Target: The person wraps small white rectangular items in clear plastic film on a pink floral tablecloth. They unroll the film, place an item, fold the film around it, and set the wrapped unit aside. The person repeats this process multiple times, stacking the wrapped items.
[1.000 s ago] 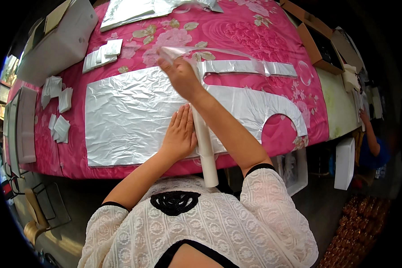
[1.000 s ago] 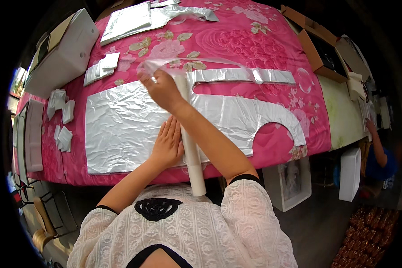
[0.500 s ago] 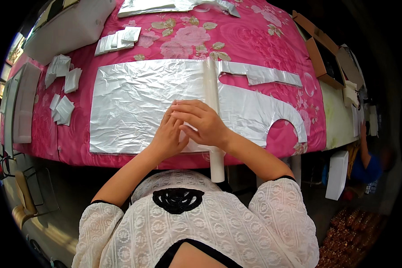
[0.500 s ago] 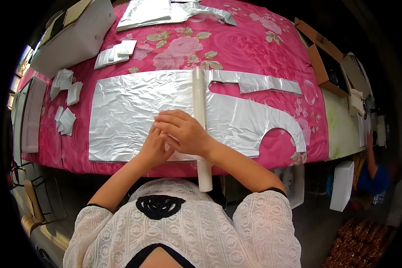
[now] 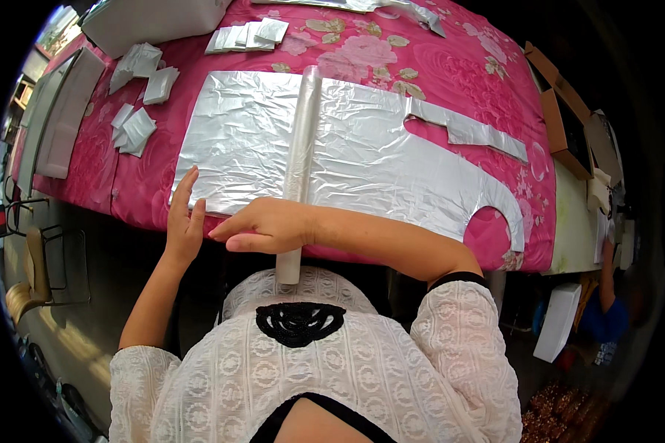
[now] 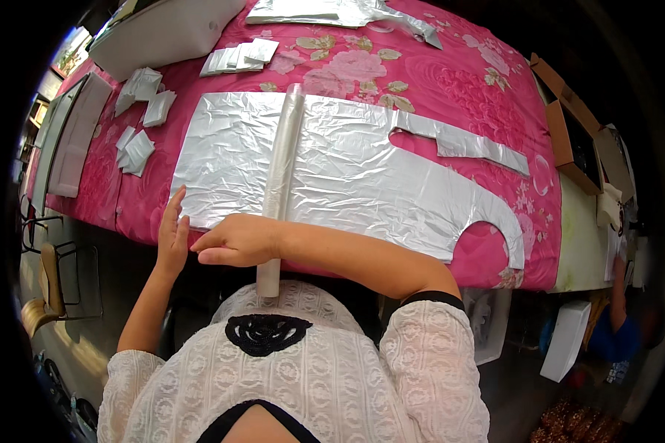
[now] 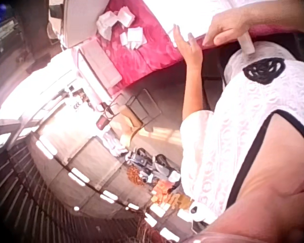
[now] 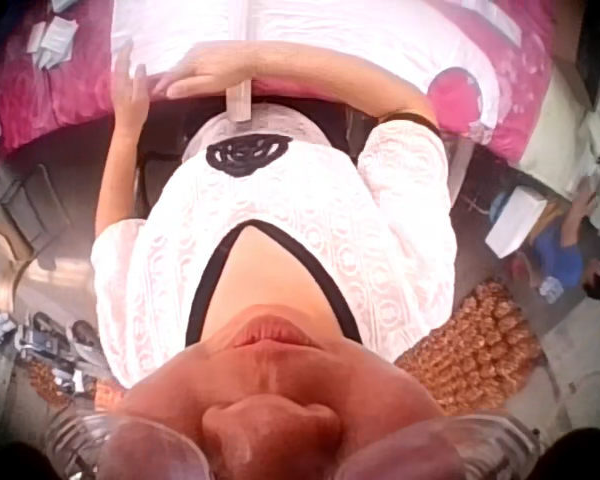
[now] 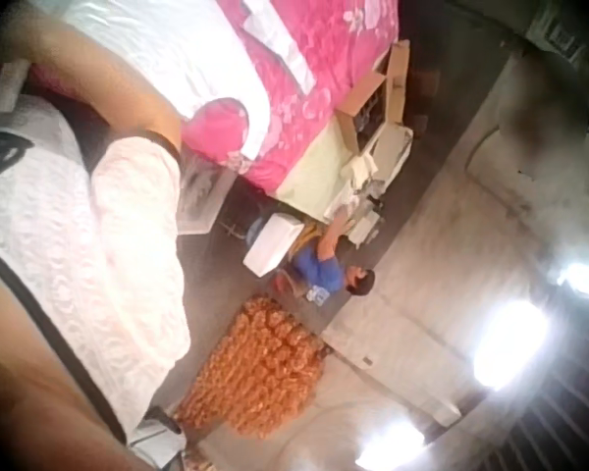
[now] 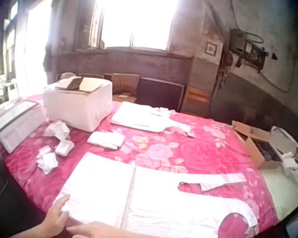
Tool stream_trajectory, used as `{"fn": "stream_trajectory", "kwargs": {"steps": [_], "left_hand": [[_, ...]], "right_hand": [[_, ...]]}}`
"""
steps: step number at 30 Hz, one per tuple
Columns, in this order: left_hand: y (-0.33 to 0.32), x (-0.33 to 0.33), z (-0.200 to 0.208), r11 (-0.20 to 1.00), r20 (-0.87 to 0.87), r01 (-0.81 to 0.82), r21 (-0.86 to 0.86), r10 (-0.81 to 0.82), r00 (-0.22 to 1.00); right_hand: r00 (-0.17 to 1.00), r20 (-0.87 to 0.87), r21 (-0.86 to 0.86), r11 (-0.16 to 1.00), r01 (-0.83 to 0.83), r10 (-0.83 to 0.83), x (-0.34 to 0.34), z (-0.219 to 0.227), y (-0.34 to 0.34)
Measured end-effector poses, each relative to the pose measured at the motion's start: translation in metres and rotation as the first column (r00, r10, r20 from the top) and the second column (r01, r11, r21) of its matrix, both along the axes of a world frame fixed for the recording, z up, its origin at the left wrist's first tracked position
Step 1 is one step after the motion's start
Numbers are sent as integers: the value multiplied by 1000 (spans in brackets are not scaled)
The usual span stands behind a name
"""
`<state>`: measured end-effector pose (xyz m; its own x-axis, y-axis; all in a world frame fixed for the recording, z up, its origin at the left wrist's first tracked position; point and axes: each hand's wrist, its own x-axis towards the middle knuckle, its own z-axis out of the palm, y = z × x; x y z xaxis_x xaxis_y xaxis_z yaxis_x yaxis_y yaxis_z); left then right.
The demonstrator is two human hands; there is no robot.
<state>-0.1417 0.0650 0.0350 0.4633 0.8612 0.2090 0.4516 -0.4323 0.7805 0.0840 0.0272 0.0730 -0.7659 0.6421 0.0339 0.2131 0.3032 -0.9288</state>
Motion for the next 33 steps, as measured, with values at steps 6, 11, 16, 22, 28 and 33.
{"fn": "stream_trajectory", "kwargs": {"steps": [6,11,16,22,28,33], "left_hand": [[-22,-42,-8,988,5,-124,-97,125,992],[-34,-40,-1,949,-235,-260,-180,215,948],[-30,-43,-8,912,-414,-389,-131,306,857],[-37,-36,12,692,397,134,-710,236,887],[-27,14,52,540,417,253,-803,206,885],[-34,50,46,510,395,265,-818,165,904]], "right_hand": [[974,-81,575,789,218,-210,-26,1,49],[926,159,802,592,80,-342,-47,-69,116],[826,174,696,660,283,-537,-114,-72,116],[512,-315,-178,580,795,-799,-110,-18,97],[411,-448,-665,603,440,-794,-44,19,87],[320,-440,-738,541,403,-839,-22,16,59]]}}
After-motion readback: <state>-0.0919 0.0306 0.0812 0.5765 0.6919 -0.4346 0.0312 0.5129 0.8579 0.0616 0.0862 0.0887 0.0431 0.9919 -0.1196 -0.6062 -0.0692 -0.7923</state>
